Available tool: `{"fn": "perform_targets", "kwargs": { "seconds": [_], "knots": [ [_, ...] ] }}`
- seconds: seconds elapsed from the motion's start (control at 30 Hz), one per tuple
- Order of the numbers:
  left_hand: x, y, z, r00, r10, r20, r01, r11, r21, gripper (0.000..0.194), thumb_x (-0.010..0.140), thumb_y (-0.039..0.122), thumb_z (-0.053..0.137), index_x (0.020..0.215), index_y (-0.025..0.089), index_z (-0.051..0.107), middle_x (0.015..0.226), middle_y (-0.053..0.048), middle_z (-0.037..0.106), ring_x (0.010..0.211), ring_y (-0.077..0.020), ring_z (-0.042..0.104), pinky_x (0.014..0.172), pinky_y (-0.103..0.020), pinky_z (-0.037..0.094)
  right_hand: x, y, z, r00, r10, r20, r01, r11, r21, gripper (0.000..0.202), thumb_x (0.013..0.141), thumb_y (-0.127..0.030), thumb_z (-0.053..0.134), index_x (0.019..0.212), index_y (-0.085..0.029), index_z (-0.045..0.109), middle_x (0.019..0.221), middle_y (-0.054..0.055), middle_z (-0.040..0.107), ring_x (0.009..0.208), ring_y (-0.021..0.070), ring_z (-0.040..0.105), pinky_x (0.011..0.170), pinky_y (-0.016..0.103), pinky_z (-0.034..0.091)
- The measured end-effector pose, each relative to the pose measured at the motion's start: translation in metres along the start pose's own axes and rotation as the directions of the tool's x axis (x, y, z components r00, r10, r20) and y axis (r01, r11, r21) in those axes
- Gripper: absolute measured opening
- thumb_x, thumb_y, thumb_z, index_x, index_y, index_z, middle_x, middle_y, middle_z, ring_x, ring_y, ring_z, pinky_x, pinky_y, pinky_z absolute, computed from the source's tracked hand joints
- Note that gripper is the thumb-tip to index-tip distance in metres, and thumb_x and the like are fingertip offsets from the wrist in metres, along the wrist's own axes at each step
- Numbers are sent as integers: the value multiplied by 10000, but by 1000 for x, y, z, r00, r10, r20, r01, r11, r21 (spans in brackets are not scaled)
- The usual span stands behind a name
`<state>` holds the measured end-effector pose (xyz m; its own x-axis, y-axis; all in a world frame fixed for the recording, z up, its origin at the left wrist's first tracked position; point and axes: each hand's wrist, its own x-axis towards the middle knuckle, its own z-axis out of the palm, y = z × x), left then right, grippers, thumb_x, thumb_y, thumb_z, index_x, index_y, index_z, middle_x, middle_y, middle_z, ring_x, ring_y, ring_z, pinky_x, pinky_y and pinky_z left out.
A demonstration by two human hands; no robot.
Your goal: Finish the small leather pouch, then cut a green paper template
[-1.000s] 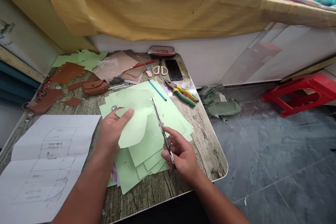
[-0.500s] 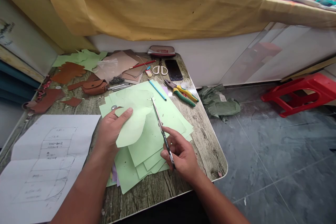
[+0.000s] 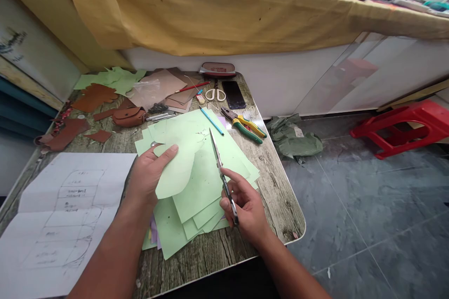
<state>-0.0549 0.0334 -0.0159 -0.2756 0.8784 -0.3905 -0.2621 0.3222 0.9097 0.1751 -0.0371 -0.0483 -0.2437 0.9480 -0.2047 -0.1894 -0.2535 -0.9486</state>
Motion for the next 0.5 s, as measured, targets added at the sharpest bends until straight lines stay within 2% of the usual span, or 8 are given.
{"fn": "perform_targets", "kwargs": {
  "seconds": [0.2,0.37,0.5],
  "knots": [
    [2,0,-4,999,-12,43,14,999,-36,610,676,537,979,1117,168,776,931,-99,835,730,-284,794,615,-343,639,-1,2,-1,996,-50,80,51,999,-11,713,913,-492,855,1550,-272,621,807,-47,439,552,96,388,453,220,330],
    [-1,3,-2,998,-6,59,11,996,-92,632,642,481,1009,1146,187,765,946,-77,837,771,-286,804,616,-333,642,-1,1,-1,997,-29,77,29,1000,-7,713,915,-513,853,1549,-285,619,811,-51,421,536,89,374,443,212,320],
    [-3,5,-1,998,-9,58,13,997,-72,656,583,447,1033,1121,187,764,915,-69,833,740,-287,798,602,-340,637,-1,0,1,998,-18,58,18,1000,-10,702,906,-521,862,1522,-274,636,812,-51,435,519,83,395,429,212,331]
  ]
}}
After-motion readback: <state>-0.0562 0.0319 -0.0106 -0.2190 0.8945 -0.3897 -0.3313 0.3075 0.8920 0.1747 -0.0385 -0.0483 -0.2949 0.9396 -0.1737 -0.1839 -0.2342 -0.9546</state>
